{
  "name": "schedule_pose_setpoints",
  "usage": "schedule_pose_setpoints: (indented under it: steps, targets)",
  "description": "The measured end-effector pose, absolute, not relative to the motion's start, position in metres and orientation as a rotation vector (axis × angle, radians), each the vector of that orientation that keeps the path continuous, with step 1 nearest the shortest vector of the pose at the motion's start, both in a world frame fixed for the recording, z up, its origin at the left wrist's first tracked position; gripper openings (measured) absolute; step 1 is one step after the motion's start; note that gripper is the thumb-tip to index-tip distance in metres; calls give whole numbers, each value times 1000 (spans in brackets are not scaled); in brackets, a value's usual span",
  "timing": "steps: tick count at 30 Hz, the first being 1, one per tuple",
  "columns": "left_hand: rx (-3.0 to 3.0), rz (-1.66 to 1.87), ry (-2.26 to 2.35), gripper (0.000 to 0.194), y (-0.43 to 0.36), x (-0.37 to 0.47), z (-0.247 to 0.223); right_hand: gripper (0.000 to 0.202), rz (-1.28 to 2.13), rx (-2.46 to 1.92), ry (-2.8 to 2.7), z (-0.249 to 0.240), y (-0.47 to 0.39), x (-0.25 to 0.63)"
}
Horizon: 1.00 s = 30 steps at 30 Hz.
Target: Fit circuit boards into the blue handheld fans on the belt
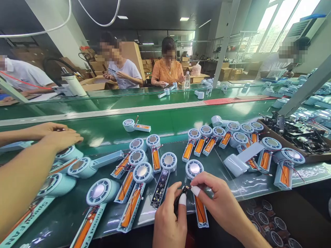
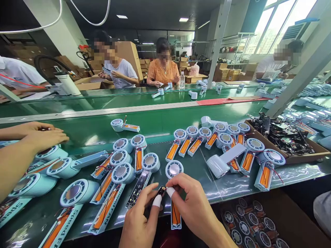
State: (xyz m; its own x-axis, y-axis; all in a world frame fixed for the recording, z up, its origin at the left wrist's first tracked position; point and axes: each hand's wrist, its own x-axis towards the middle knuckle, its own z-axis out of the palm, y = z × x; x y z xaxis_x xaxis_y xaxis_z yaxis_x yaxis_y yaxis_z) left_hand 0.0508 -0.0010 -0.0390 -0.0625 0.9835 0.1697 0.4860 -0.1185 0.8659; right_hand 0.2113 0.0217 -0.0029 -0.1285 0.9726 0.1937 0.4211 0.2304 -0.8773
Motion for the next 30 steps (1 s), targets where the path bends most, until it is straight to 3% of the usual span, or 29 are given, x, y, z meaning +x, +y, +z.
schedule_pose_setpoints:
  steps: [5, 18, 21, 27, 30]
  targets:
    - [1615, 1189, 1573, 22, 0, 52, -36, 22, 506, -1315, -1948, -3, 22, 209]
    - [2335, 1317, 1740, 33, -15, 59, -62, 21, -92, -1466, -2219, -1, 18, 192]
    - [2353, 1282, 1693, 33, -13, 55, -61, 23, 4, -1421, -2270, 2, 21, 194]
    - [2068, 1230, 1413, 34, 2, 39, -38, 19, 517, -1283, -2190, 12, 31, 218]
    - [2042, 1177, 1279, 33, 6, 33, -26, 28, 652, -1204, -2187, 13, 34, 227]
